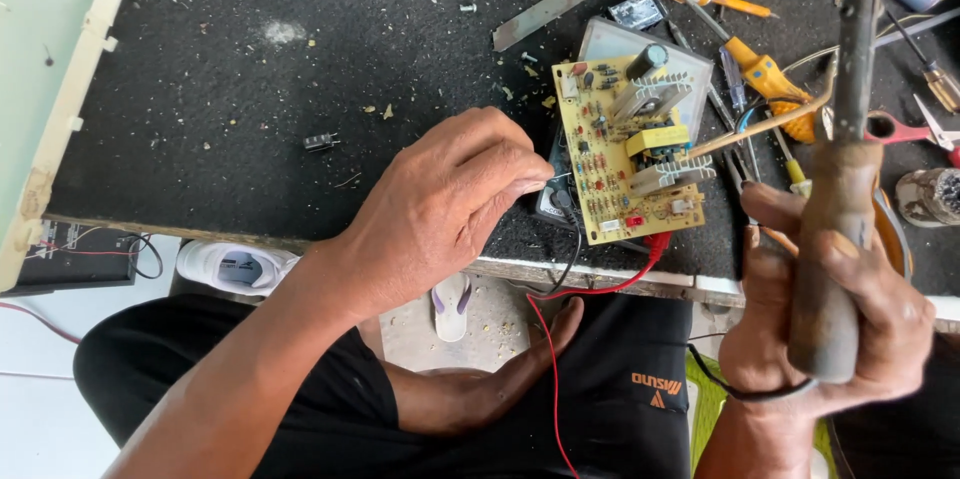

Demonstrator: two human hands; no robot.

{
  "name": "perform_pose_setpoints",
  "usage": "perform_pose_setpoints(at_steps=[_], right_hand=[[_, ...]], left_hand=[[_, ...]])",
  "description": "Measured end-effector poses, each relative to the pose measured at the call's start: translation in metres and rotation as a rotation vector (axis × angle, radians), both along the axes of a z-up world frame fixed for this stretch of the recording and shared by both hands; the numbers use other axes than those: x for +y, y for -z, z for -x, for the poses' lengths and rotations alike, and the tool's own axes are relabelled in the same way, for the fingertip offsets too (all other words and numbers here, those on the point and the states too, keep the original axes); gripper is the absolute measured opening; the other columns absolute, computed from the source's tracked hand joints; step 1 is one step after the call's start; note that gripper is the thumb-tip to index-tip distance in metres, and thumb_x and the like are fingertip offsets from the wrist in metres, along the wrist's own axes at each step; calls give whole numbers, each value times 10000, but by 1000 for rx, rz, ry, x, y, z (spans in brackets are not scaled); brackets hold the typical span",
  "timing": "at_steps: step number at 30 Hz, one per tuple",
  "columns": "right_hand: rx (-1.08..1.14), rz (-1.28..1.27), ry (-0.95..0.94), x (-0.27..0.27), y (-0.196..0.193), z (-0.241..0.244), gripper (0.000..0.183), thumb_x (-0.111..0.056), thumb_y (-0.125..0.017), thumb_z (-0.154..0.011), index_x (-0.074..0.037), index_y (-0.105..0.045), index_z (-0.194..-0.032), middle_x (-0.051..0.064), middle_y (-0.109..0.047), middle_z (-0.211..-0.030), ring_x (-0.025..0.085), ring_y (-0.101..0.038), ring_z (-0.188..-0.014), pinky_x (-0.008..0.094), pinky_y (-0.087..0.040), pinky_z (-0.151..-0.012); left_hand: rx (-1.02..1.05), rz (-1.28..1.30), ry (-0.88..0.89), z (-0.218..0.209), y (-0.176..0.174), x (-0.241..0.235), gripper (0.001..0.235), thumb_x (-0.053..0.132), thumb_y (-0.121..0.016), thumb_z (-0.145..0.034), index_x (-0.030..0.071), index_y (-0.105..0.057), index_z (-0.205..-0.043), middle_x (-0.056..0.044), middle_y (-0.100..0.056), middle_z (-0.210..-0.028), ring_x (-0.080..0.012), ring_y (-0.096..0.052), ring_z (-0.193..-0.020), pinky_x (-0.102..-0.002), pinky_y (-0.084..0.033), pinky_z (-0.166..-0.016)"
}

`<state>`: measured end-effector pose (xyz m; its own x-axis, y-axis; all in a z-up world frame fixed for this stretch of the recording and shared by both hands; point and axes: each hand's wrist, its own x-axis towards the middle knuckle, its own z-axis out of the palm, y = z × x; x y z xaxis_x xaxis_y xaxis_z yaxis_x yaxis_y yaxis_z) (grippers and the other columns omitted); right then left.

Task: The person sits on the floor and uses a soldering iron to attach a small electronic component to a circuit board. They apply solder to the component's leads and the board's pads, then inspect the connection.

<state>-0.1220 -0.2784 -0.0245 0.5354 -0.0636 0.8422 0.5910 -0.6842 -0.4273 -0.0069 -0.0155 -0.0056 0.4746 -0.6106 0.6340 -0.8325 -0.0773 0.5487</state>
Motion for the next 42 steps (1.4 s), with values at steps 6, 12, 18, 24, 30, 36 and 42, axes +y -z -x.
perform_pose_setpoints(at_steps=[6,12,18,24,30,36,42], right_hand=[[59,-9,82,18,-9,29,247,-86,-476,-1183,-161,-351,-1382,529,-479,-1445,531,-685,-1058,596,-618,-935],[933,-869,80,-42,-14,81,860,-462,-276,-922,244,-426,-1390,392,-540,-1421,364,-475,-1465,288,-271,-1223],[-136,-133,-34,-25,53,65,531,-319,-484,-1026,-76,-443,-1497,254,-596,-1149,420,-677,-898,509,-559,-932],[-27,-382,105,-19,75,101,543,-538,-522,-1105,-66,-488,-1372,164,-617,-1014,317,-664,-924,472,-605,-884],[93,-526,48,-7,69,121,473,-434,-614,-1071,-70,-564,-1369,119,-665,-1146,318,-735,-973,381,-653,-940],[130,-481,193,11,71,119,549,-448,-539,-1057,53,-503,-1279,249,-597,-989,472,-722,-960,451,-613,-836],[-43,-483,130,4,97,103,507,-399,-576,-1035,64,-539,-1241,212,-614,-958,410,-730,-844,372,-626,-709]], left_hand=[[10,-25,-28,0,-4,-2,33,-42,-559,-1067,-9,-562,-1068,-137,-555,-1005,-275,-562,-871,-389,-494,-771],[27,-23,-32,3,-6,-6,51,-79,-531,-1061,-29,-539,-1062,-150,-547,-995,-266,-579,-848,-361,-508,-735],[-21,-34,-38,3,-5,-6,61,-81,-528,-1073,-36,-558,-1103,-157,-527,-1032,-274,-586,-879,-373,-530,-787],[-122,-23,24,6,-7,-10,81,-136,-627,-1024,-88,-577,-1066,-172,-539,-1002,-270,-568,-844,-356,-571,-780],[-154,20,107,23,-11,-20,131,-97,-579,-1036,-144,-624,-1150,-256,-611,-1083,-358,-602,-816,-438,-507,-732],[-78,-2,107,40,-10,-32,199,-60,-452,-1050,-124,-634,-1100,-236,-591,-1046,-342,-615,-842,-433,-561,-791],[-82,-36,-1,45,-12,-42,126,-66,-512,-1034,-89,-633,-1003,-191,-604,-986,-282,-646,-860,-357,-571,-816]])
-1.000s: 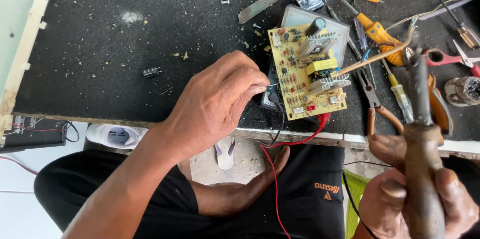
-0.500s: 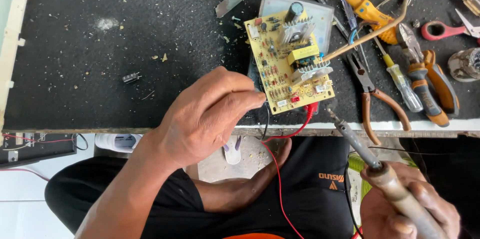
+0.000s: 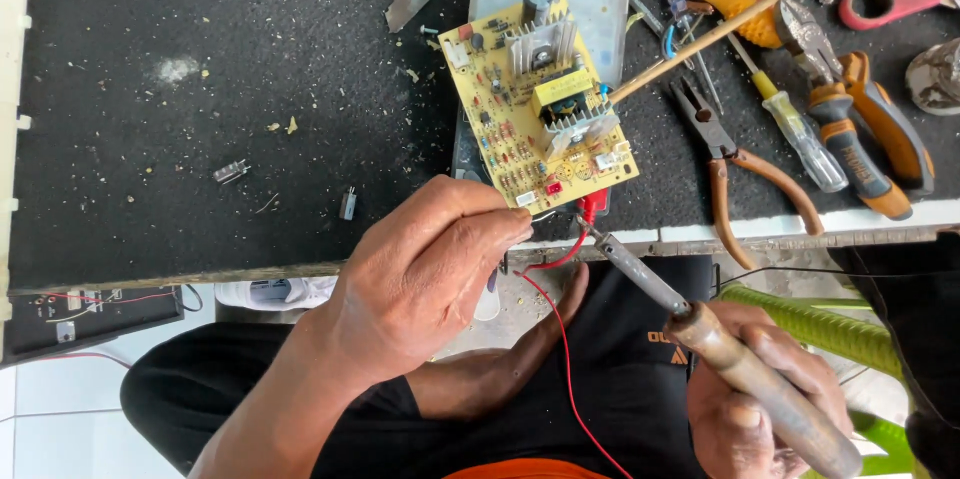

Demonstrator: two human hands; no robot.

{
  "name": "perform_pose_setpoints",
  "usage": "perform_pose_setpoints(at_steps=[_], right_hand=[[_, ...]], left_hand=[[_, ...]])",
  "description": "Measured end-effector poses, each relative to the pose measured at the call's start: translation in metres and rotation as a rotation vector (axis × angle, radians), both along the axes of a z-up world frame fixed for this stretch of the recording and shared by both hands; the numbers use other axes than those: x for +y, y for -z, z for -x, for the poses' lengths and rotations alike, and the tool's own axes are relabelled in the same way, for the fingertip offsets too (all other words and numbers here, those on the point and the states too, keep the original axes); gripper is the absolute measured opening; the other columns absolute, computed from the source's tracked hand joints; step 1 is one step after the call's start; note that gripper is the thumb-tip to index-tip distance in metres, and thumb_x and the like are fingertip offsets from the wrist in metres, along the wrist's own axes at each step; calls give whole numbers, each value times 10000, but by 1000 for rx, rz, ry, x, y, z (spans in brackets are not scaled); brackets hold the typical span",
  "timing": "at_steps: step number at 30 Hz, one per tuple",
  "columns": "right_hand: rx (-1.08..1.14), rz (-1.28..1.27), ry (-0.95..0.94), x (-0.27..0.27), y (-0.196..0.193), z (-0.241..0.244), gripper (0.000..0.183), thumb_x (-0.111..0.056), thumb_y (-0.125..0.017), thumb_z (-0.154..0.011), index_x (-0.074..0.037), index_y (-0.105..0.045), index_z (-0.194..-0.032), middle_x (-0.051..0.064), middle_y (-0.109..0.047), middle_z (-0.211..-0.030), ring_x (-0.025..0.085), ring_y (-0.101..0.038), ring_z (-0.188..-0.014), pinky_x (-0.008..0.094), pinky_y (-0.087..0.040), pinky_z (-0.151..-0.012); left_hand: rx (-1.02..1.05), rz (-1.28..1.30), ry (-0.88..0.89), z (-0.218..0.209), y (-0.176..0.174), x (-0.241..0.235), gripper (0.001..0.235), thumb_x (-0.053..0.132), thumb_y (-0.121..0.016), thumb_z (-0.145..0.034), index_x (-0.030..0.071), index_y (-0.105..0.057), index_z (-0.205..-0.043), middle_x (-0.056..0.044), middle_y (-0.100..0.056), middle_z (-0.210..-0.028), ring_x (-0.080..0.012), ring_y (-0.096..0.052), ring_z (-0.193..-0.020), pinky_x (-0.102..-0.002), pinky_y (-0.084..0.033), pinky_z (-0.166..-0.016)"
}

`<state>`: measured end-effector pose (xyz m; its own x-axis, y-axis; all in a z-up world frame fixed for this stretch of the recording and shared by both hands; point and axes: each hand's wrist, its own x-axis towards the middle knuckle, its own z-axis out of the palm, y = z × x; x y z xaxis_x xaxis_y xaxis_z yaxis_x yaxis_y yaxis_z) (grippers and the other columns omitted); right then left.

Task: The person sits on the floor and uses a soldering iron to attach a small electronic component to a circuit board. They apply solder to the component's leads and the board's pads, then inspect the connection.

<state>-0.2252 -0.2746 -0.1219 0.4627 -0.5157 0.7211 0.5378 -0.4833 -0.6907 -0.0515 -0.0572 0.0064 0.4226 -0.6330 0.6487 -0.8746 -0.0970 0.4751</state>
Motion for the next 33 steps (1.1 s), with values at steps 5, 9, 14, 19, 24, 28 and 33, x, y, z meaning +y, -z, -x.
perform_pose_setpoints(at_steps=[5,9,14,19,24,28,33], right_hand=[[-8,-108,-4,5,5,-3,499,-409,-654,-997,38,-585,-1207,195,-655,-1056,430,-742,-901,404,-643,-744],[-67,-66,-45,-7,21,0,493,-371,-615,-994,62,-565,-1223,181,-638,-1104,450,-730,-940,465,-649,-825],[-71,-120,-146,-4,14,-5,474,-332,-630,-992,61,-555,-1246,212,-650,-1145,452,-729,-937,472,-659,-811],[-42,-151,-146,-2,12,-5,479,-332,-624,-987,69,-546,-1237,214,-639,-1119,466,-723,-916,483,-660,-790],[-21,-139,-185,0,9,-6,450,-321,-618,-1007,39,-540,-1266,175,-633,-1183,447,-712,-949,473,-673,-756],[-18,-135,-172,3,5,-8,454,-321,-617,-1002,45,-542,-1259,176,-632,-1178,447,-711,-957,472,-674,-747],[29,-148,-171,6,2,-8,472,-355,-639,-1007,32,-550,-1261,164,-630,-1103,411,-713,-911,449,-677,-724]], left_hand=[[14,8,13,0,2,0,144,-64,-508,-1033,-124,-638,-1038,-225,-605,-1010,-328,-655,-882,-389,-589,-835],[67,36,2,2,13,3,90,-47,-577,-1035,-86,-603,-1113,-223,-605,-1067,-333,-676,-922,-404,-591,-846],[62,-33,-6,1,0,3,85,-51,-603,-1028,-101,-615,-1095,-203,-595,-1046,-298,-659,-933,-374,-583,-888],[113,-13,30,-1,-2,3,81,-82,-595,-1027,-113,-591,-1102,-208,-574,-1032,-302,-636,-897,-379,-568,-847],[121,5,47,-2,-3,3,58,-84,-564,-1034,-118,-588,-1075,-211,-579,-1024,-301,-627,-895,-376,-568,-846],[132,6,46,-3,-1,4,49,-86,-574,-1032,-107,-596,-1069,-207,-569,-1031,-299,-628,-887,-373,-568,-840],[141,5,52,-4,-3,5,44,-101,-554,-1033,-97,-592,-1054,-199,-568,-1016,-298,-608,-875,-379,-547,-828]])
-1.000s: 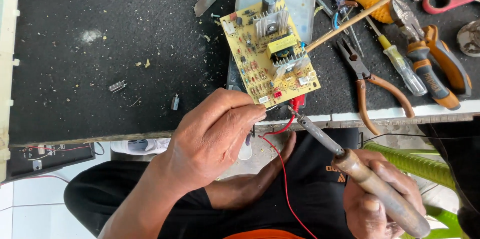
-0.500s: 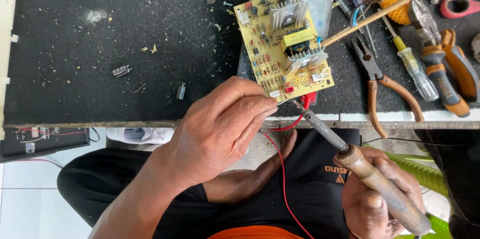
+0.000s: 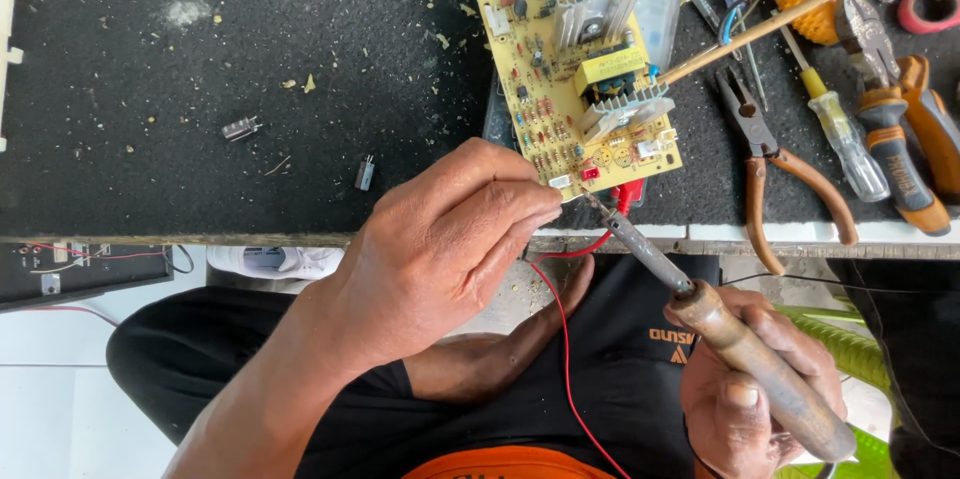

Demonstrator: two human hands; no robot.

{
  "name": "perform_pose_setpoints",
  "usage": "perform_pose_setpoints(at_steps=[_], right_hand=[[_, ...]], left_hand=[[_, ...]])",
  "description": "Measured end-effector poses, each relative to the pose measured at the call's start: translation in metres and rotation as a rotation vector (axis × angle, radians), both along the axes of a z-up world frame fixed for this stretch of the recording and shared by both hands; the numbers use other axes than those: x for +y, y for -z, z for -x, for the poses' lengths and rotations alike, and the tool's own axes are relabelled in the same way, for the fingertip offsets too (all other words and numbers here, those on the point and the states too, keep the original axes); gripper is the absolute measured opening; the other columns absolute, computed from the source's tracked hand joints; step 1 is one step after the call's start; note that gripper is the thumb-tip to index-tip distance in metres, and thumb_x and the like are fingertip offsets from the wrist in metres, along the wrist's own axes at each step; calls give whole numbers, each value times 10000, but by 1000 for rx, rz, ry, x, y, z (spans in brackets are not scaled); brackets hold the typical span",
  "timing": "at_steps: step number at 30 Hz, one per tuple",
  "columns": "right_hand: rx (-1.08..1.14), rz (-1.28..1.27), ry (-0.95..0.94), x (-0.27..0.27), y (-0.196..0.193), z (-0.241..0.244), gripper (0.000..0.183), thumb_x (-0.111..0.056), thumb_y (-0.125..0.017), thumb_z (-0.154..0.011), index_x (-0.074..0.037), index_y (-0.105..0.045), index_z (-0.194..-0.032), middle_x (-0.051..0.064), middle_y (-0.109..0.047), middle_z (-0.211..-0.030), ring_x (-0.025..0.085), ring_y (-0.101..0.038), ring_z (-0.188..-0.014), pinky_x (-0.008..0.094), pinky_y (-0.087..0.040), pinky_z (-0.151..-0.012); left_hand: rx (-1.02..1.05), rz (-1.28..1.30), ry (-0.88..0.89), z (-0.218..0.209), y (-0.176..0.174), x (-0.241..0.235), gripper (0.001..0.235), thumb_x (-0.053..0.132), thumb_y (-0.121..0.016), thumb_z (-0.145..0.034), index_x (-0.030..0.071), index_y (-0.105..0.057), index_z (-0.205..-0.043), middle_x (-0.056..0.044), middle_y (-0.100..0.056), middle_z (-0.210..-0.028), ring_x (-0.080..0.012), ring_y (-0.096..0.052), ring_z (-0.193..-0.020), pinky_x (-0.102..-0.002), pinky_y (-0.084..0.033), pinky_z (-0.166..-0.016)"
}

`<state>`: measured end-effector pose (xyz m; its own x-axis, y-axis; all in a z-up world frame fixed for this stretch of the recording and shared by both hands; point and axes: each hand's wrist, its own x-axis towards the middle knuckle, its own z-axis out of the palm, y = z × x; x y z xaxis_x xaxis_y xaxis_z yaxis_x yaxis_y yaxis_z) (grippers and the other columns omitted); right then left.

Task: The person sits on the floor and uses a soldering iron to attach a small electronic component to a circuit board. They apply solder to the component's leads and the board's pads, then inspect the connection.

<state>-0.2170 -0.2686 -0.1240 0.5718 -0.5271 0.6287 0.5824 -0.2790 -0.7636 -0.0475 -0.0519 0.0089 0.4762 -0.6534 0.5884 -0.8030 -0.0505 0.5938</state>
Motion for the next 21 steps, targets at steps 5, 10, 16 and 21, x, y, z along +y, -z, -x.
perform_pose_setpoints(at_steps=[5,10,16,21], right_hand=[[8,2,-5,-2,2,2,466,-346,-624,-1008,32,-542,-1268,179,-632,-1096,409,-720,-919,439,-671,-752],[-24,18,-3,-1,1,-2,468,-345,-630,-1007,45,-545,-1251,189,-623,-1066,415,-711,-860,443,-662,-695],[15,-6,20,0,-1,-1,473,-375,-650,-995,21,-551,-1235,199,-615,-981,397,-706,-853,435,-648,-716],[21,-7,7,1,-5,-2,475,-378,-645,-998,20,-549,-1238,206,-614,-960,399,-709,-859,432,-651,-723]], left_hand=[[21,9,6,0,4,1,63,-102,-561,-1034,-97,-585,-1092,-207,-572,-1043,-311,-625,-883,-387,-554,-828],[3,-5,-1,0,3,0,81,-105,-571,-1035,-94,-579,-1115,-203,-575,-1044,-312,-624,-894,-388,-555,-819],[17,-19,2,0,2,0,71,-110,-564,-1034,-78,-577,-1095,-189,-568,-1035,-303,-617,-905,-384,-547,-848],[19,-5,7,0,1,0,79,-119,-580,-1027,-97,-577,-1104,-203,-574,-1035,-311,-619,-886,-384,-551,-812]])
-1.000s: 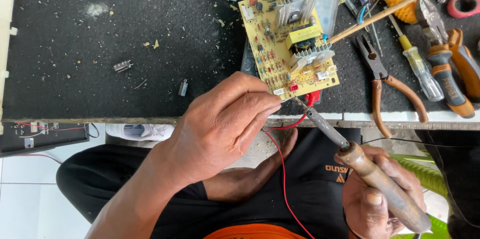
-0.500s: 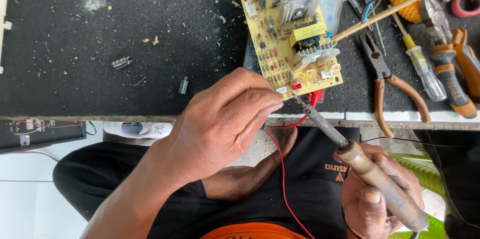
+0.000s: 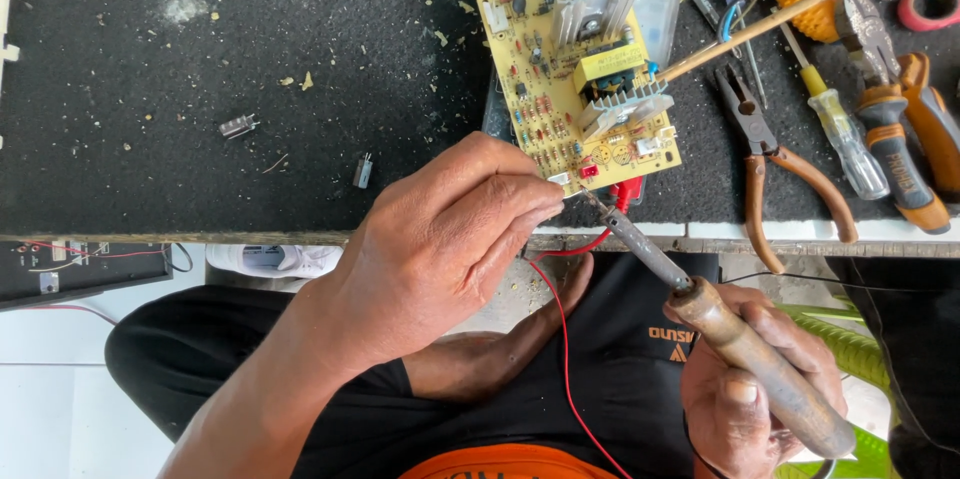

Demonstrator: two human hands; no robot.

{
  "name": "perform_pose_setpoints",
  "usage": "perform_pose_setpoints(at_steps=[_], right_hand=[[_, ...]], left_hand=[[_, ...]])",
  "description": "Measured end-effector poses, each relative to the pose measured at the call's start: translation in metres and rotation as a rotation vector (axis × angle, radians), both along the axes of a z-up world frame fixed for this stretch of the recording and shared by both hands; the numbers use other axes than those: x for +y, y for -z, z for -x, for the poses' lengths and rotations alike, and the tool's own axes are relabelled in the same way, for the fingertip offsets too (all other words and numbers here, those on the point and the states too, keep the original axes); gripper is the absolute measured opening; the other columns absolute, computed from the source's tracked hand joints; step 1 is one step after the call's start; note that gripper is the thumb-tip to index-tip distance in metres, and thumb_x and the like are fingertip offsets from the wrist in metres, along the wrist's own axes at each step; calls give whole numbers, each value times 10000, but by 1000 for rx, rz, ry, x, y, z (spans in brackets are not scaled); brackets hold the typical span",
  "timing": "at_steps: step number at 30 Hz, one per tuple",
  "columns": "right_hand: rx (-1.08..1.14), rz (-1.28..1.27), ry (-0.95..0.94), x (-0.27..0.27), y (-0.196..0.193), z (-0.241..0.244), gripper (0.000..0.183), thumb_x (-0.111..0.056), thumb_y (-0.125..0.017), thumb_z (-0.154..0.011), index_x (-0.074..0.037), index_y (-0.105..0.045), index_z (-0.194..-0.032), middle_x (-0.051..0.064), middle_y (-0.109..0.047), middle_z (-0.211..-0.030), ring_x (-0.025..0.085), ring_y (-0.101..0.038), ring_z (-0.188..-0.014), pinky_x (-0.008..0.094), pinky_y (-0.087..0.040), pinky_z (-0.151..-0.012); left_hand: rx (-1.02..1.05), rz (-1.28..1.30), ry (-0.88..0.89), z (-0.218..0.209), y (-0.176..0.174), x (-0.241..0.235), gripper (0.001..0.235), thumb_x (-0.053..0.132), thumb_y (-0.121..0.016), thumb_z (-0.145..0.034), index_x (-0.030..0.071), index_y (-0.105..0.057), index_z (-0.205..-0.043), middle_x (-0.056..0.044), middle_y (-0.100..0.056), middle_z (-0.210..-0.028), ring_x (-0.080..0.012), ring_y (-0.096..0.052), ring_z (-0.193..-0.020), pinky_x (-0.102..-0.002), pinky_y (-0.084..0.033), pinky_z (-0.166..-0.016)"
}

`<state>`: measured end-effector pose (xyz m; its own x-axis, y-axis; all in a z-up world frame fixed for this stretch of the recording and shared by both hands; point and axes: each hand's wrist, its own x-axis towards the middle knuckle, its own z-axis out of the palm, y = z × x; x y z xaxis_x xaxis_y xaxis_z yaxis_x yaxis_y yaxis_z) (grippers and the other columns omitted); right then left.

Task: The person sits on the floor and uses a soldering iron to attach a small electronic component to a circuit board. They apply solder to the component's leads and the board's pads, then inspect the connection.

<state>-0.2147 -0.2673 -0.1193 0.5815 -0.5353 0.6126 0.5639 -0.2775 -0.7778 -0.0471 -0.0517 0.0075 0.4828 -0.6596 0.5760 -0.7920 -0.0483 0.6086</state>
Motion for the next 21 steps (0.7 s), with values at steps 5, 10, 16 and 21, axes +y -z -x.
perform_pose_setpoints(at_steps=[5,10,16,21], right_hand=[[-13,-1,-8,-5,8,3,484,-370,-645,-987,31,-545,-1238,204,-614,-1027,417,-710,-868,449,-655,-720],[15,-7,-1,0,-2,1,488,-367,-642,-984,41,-545,-1233,264,-612,-950,406,-709,-827,435,-651,-718],[-1,2,-17,-3,3,2,482,-360,-645,-989,39,-540,-1238,239,-611,-959,414,-709,-849,438,-660,-719],[8,38,-48,-14,7,8,508,-364,-602,-1032,20,-546,-1359,211,-632,-1053,394,-723,-895,434,-675,-751]], left_hand=[[-44,-30,-18,0,1,0,64,-93,-590,-1035,-84,-587,-1098,-188,-572,-1041,-301,-621,-908,-386,-559,-846],[-14,-21,-19,1,-2,-1,45,-96,-575,-1034,-101,-594,-1074,-188,-565,-1036,-292,-622,-879,-379,-560,-834],[-9,-21,-21,1,-2,-2,65,-55,-573,-1046,-101,-600,-1083,-189,-562,-1027,-305,-608,-869,-395,-546,-823],[-10,23,-27,1,-1,-2,72,-88,-584,-1031,-111,-614,-1092,-211,-572,-1027,-305,-642,-893,-378,-576,-852]])
